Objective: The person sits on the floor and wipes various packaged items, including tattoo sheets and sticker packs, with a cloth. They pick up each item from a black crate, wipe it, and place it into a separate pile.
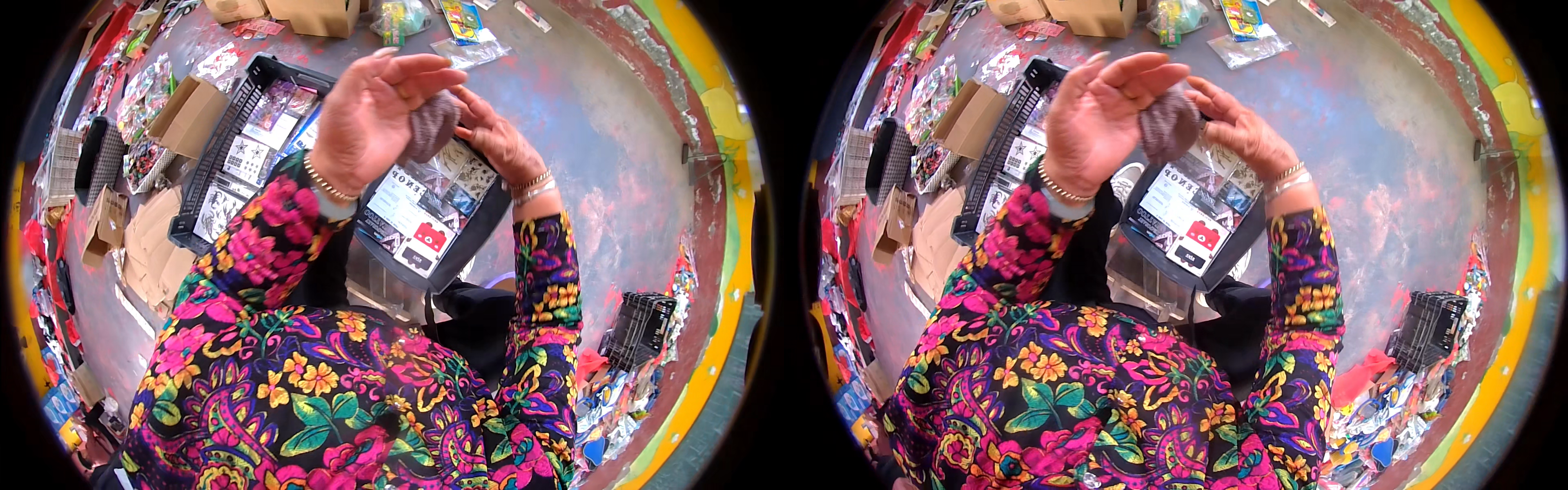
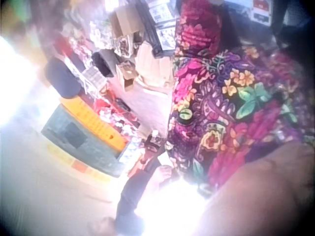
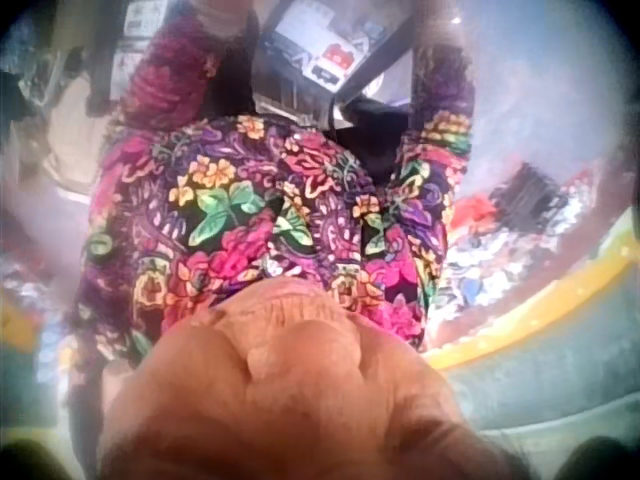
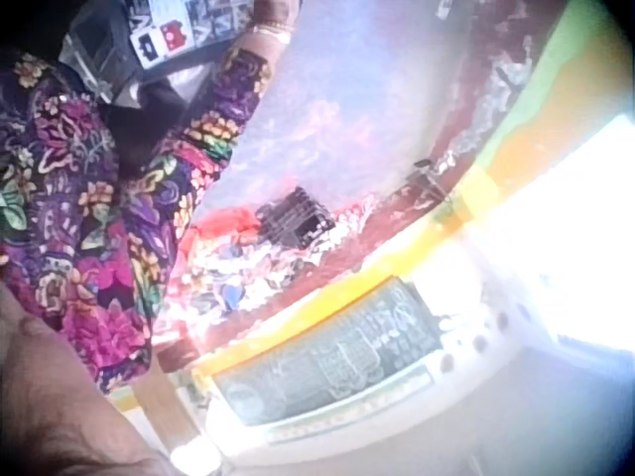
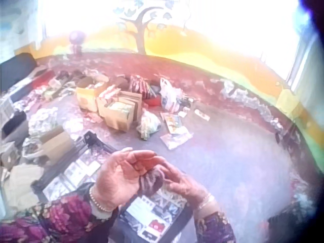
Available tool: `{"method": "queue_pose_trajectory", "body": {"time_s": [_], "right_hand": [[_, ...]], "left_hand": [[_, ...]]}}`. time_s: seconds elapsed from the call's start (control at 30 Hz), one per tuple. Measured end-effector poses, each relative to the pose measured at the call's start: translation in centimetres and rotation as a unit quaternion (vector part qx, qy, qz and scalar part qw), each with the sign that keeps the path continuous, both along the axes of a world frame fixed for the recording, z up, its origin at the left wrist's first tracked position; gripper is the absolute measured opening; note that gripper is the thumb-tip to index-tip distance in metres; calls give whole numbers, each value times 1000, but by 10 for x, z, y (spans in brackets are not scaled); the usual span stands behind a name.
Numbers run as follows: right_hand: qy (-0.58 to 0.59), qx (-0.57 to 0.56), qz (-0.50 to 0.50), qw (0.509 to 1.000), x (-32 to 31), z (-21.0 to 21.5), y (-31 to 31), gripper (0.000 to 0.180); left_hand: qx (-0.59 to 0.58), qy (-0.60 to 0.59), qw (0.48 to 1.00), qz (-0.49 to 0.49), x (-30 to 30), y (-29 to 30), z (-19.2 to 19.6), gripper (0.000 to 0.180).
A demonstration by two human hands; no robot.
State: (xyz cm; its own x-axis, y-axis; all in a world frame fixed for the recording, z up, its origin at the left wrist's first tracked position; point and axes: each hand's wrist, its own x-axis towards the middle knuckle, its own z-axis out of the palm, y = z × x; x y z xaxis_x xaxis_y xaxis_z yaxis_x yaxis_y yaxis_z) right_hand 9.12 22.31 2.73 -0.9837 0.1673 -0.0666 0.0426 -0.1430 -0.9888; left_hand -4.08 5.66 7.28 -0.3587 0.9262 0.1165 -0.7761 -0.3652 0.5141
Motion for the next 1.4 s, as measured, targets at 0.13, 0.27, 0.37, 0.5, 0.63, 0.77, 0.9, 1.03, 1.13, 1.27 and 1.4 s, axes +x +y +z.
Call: {"method": "queue_pose_trajectory", "body": {"time_s": [0.13, 0.27, 0.37, 0.5, 0.63, 0.77, 0.9, 1.03, 1.13, 1.27, 1.4], "right_hand": [[-28, 24, -80, 996, 13, 14, -46, 52], [8, -105, -225, 969, 81, -18, -35, 39], [89, -299, -214, 926, 140, -34, -24, 56], [107, -84, -341, 930, 167, -39, -30, 63], [168, -334, -150, 915, 197, -82, -3, 42], [178, -306, -259, 899, 185, -87, -8, 35], [128, -296, -369, 872, 179, -95, 4, 32], [68, -253, -389, 883, 169, -96, 6, 35], [38, -228, -407, 884, 178, -97, -1, 37], [-9, -220, -460, 860, 164, -94, -16, 35], [-1, -225, -418, 880, 174, -97, -33, 34]], "left_hand": [[44, -55, 997, -11, 12, 3, -11, 53], [95, -62, 981, -156, 32, -10, -15, 52], [17, 83, 985, -150, 14, -42, -13, 33], [-149, 327, 929, 88, -75, -109, -52, 30], [-374, 308, 822, 301, -160, -208, -157, 25], [-663, 593, 429, 158, -192, -311, -277, 21], [-764, 481, 429, 37, -156, -331, -349, 25], [-848, 145, 479, 174, -110, -319, -406, 62], [-903, 94, 373, 194, -90, -273, -361, 71], [-905, 28, 348, 245, -104, -282, -395, 63], [-907, -50, 313, 277, -98, -287, -417, 33]]}}
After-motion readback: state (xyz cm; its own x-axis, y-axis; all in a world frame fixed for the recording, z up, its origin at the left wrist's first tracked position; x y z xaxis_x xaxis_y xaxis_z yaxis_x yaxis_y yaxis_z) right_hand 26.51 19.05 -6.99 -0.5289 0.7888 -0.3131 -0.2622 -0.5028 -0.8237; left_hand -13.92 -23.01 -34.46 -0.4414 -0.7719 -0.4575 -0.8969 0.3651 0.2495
